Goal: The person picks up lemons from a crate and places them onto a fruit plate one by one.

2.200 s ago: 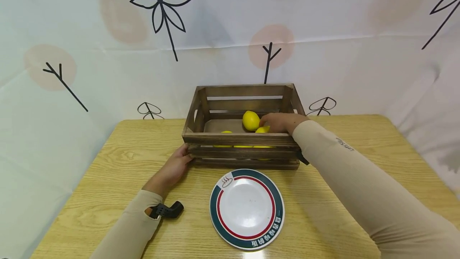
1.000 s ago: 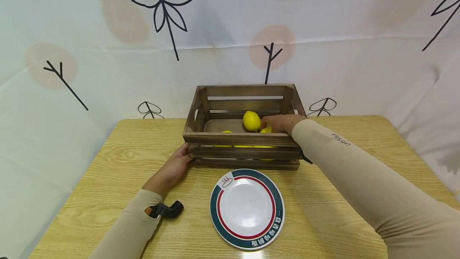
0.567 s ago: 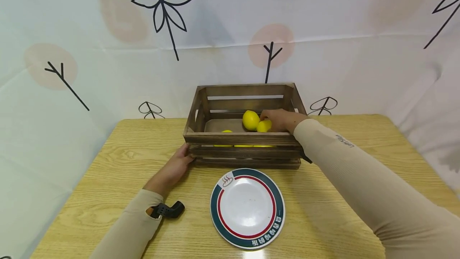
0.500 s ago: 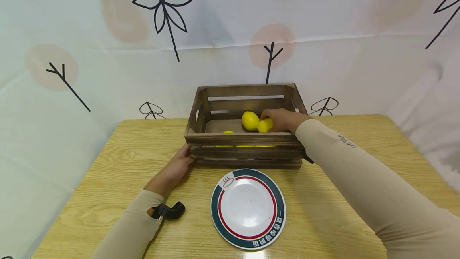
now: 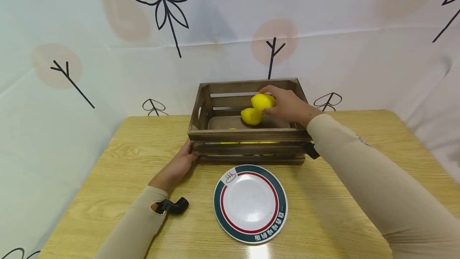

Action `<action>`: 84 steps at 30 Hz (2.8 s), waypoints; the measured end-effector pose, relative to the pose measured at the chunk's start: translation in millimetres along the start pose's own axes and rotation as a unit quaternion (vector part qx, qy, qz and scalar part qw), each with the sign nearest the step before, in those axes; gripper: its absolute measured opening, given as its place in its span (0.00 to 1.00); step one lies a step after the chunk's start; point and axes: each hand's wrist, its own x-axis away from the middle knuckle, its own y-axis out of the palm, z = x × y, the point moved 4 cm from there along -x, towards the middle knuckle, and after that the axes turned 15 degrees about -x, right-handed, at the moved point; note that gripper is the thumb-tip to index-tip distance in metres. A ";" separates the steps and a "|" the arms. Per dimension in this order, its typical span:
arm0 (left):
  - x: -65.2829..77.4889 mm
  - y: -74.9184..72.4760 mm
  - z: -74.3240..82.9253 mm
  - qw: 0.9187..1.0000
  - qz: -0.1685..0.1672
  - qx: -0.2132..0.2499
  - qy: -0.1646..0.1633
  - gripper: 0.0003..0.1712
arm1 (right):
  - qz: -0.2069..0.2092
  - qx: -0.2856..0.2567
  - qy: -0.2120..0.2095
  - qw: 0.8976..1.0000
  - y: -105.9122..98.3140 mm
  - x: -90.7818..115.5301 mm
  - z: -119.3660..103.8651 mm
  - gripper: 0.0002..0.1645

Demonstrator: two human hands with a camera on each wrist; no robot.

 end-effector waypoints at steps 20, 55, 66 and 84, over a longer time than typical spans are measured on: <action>2.6 -0.8 2.7 1.000 -0.005 0.007 -0.003 0.41 | 0.138 -0.120 -0.138 0.973 6.6 62.5 -48.4 0.41; 2.6 -4.1 3.1 1.000 0.003 0.015 -0.009 0.41 | 0.173 -0.249 -0.215 0.929 82.9 131.3 -50.4 0.50; 2.0 -4.3 1.6 1.000 -0.004 0.026 -0.009 0.42 | 0.129 -0.203 -0.187 0.952 106.8 129.5 -37.7 0.43; 2.8 -6.2 4.5 1.000 -0.009 0.018 -0.008 0.41 | -0.013 -0.171 -0.118 0.978 125.3 118.5 -18.0 0.39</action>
